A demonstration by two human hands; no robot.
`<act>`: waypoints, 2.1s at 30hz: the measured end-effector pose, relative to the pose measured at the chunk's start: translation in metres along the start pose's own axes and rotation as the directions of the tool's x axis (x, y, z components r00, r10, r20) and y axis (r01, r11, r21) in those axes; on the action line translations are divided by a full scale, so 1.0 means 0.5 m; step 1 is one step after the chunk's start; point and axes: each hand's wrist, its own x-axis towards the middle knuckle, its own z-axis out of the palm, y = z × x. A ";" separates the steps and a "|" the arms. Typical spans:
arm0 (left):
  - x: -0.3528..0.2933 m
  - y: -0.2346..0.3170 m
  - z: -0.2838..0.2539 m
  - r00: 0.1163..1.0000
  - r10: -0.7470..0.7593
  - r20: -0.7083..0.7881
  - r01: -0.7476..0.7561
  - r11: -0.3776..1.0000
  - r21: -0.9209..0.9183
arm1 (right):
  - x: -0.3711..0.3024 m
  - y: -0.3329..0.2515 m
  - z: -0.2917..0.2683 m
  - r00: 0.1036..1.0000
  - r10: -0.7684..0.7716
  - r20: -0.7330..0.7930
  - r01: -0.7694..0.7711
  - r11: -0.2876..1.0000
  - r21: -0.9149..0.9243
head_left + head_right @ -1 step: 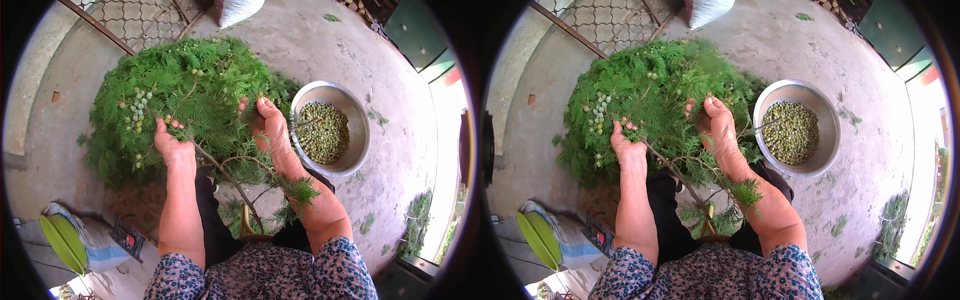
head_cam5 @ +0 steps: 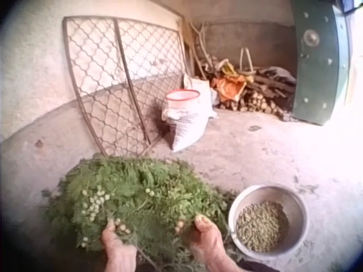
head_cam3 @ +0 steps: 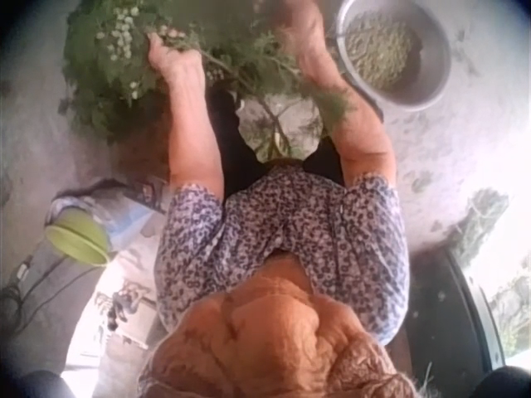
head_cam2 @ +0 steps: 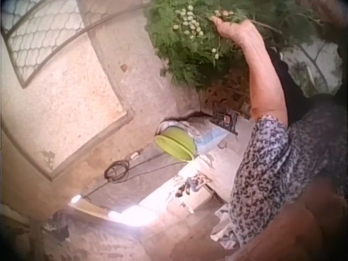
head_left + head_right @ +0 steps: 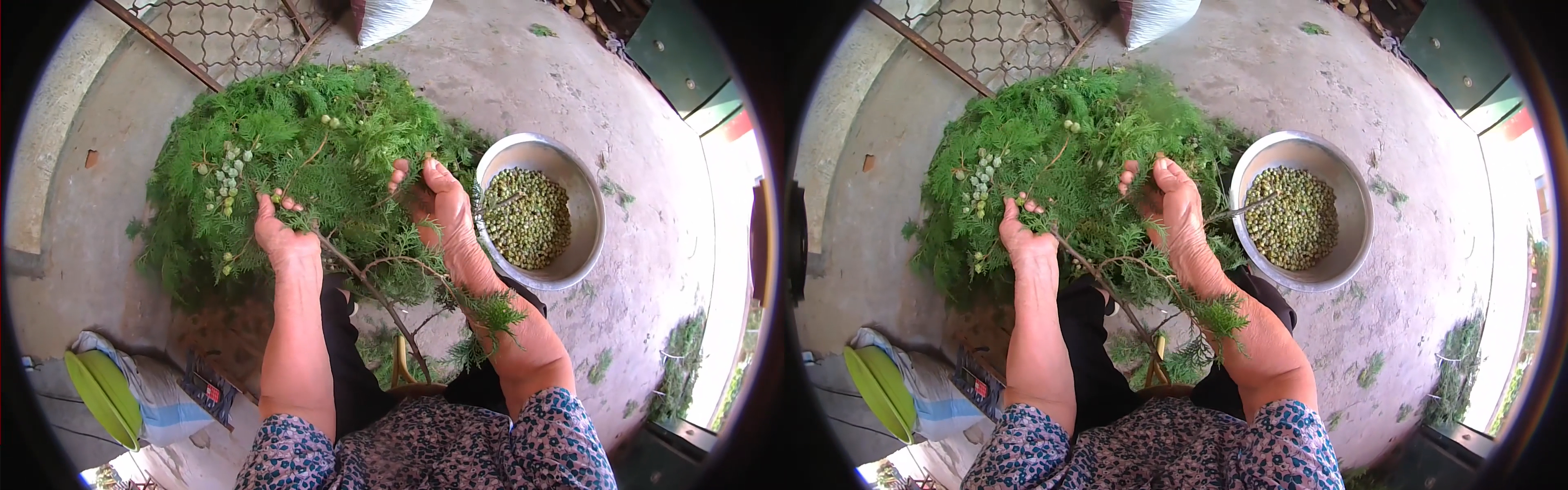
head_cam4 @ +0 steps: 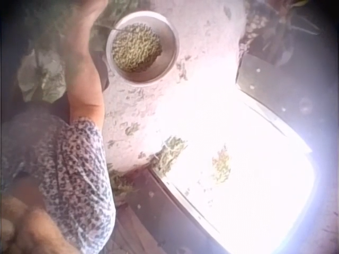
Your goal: The person plucks small green cypress berries from branches by hand and drops them into a large metal basin.
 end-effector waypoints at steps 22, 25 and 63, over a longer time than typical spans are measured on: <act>0.018 -0.022 -0.008 0.999 -0.016 0.032 0.016 1.000 0.004 | 0.009 -0.019 -0.019 0.971 -0.073 0.226 0.081 0.996 -0.028; 0.024 -0.027 -0.007 0.999 -0.035 0.034 0.035 0.999 -0.005 | 0.011 -0.023 -0.018 0.982 -0.070 0.173 0.082 0.995 -0.063; -0.042 -0.021 0.036 0.993 -0.037 0.115 0.019 0.988 0.155 | 0.033 -0.052 -0.020 0.971 -0.206 -0.119 0.175 0.957 -0.234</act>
